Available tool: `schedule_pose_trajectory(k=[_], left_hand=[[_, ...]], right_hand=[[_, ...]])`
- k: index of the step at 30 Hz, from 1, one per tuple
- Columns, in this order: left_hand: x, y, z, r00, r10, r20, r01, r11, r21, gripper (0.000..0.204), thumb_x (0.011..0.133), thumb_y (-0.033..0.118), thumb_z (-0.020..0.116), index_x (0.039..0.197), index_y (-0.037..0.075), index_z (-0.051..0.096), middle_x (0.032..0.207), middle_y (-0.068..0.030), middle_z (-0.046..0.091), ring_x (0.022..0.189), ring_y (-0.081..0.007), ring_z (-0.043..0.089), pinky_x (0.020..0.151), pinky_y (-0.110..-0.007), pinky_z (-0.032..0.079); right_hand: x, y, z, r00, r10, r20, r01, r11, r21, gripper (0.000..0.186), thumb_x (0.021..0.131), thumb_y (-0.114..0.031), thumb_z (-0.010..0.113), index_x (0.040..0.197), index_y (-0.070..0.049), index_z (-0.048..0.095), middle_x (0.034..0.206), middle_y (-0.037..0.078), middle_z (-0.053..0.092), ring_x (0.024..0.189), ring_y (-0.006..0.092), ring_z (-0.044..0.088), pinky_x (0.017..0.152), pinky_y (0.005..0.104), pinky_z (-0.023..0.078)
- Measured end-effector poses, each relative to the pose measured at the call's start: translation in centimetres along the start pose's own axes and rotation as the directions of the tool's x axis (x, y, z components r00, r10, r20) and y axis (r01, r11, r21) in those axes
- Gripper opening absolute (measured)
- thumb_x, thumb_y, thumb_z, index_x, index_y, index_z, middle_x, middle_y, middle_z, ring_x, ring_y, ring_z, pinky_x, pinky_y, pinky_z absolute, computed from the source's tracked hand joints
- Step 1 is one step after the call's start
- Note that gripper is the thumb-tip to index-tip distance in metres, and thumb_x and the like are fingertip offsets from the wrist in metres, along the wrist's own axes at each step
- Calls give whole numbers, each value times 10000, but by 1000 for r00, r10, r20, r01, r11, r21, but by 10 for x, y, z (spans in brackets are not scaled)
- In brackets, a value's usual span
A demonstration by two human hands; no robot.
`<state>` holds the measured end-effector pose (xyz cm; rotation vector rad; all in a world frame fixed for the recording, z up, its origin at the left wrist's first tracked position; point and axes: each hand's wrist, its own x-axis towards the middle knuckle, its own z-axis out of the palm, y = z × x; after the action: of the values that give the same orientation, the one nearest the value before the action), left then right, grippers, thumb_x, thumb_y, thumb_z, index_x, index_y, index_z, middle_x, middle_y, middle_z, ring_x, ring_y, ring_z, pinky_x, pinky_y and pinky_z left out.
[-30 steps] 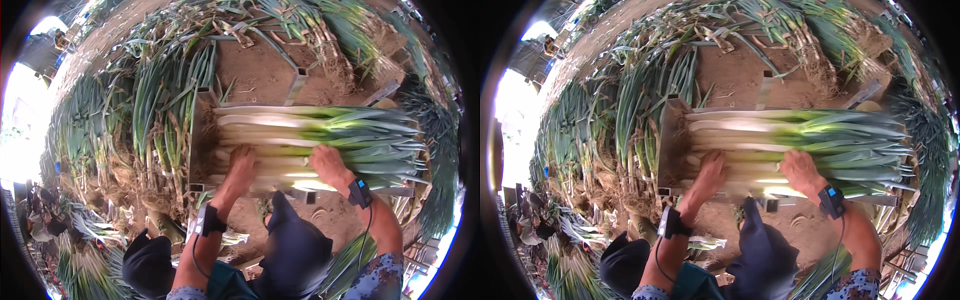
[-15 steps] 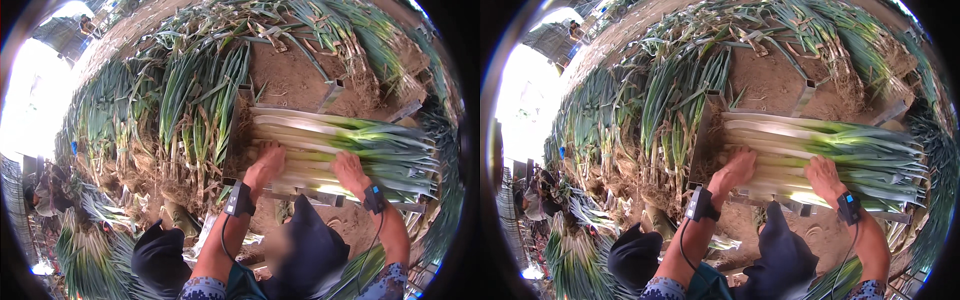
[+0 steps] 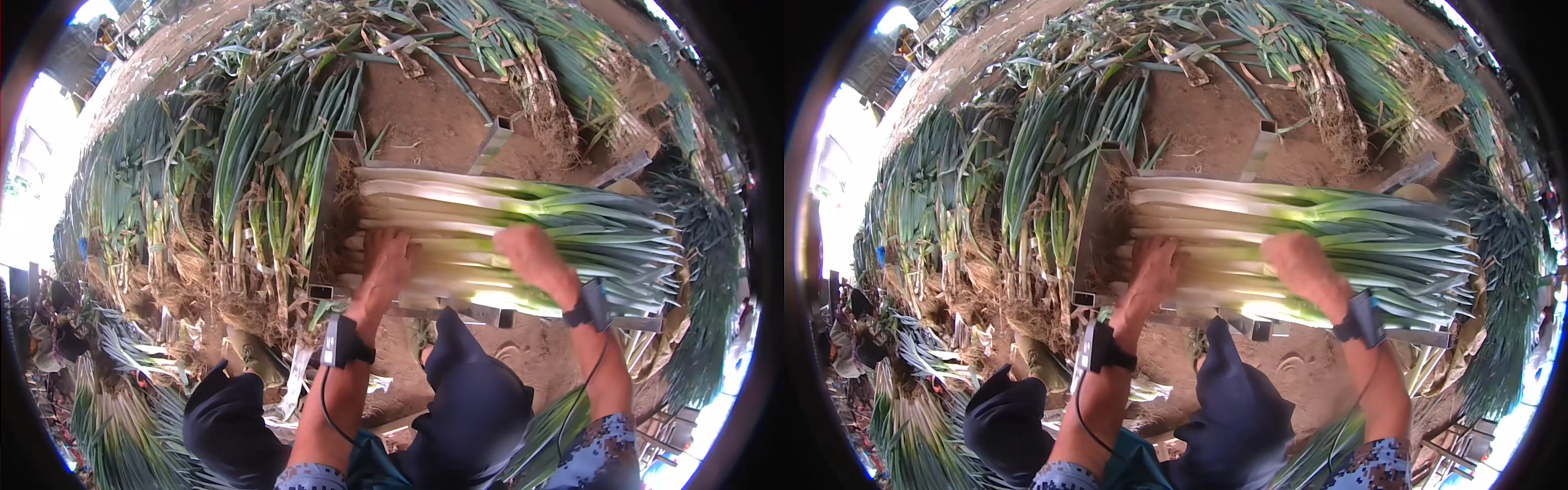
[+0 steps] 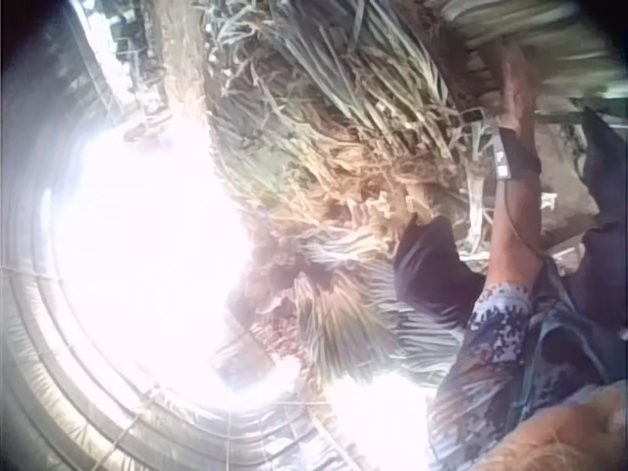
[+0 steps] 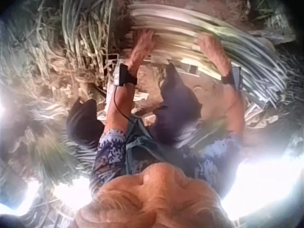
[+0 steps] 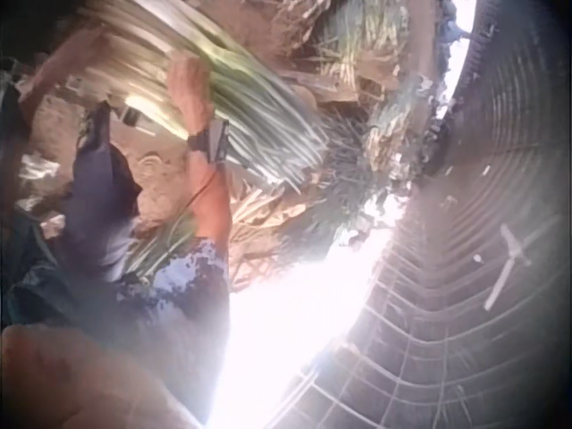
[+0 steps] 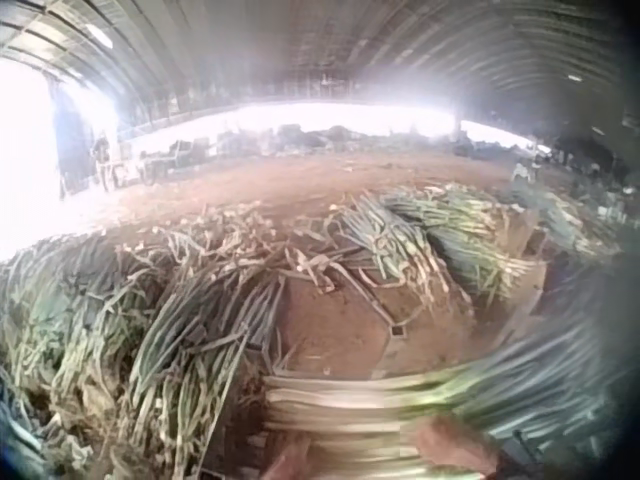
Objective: Sorting and arranging harvested leeks into a metal tray or frame for processing.
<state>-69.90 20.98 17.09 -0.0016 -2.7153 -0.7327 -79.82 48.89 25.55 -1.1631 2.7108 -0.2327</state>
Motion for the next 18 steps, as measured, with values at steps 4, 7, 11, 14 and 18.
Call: schedule_pose_trajectory(k=[4,7,11,14,18], left_hand=[[17,-10,5,967,-57,246,59,998,1,208,908,214,676,1047,64,716,1105,-167,681,1110,-381,585,985,-524,414],[24,-16,4,960,-50,276,36,998,53,233,937,271,654,1029,70,728,1081,-154,696,1111,-370,593,977,-522,420],[19,-14,5,959,-58,278,38,996,77,314,958,372,628,1007,83,741,1072,-148,701,1114,-363,598,964,-516,429],[20,-13,8,951,-61,303,30,994,108,325,952,393,644,1013,85,727,1061,-150,704,1107,-362,599,953,-517,431],[21,-9,4,961,-115,251,104,993,60,267,915,309,705,1029,71,664,1054,-140,672,1065,-360,585,926,-512,432]], right_hand=[[11,18,-9,964,73,-257,-61,997,57,38,839,-37,622,830,-50,657,806,162,651,800,379,663,714,483,544],[17,14,13,978,8,-208,-16,999,-37,30,847,-51,637,818,-44,632,819,161,645,810,379,651,730,484,540],[7,18,33,978,67,-197,-18,970,243,101,889,-125,672,904,-27,691,879,179,650,856,400,636,760,476,513],[2,27,37,981,124,-149,-49,903,427,169,905,-174,683,977,-27,727,884,209,664,857,419,641,757,483,506],[7,27,44,983,183,-31,-153,892,424,302,881,-270,734,1058,-25,738,964,247,709,925,436,677,812,469,541]])
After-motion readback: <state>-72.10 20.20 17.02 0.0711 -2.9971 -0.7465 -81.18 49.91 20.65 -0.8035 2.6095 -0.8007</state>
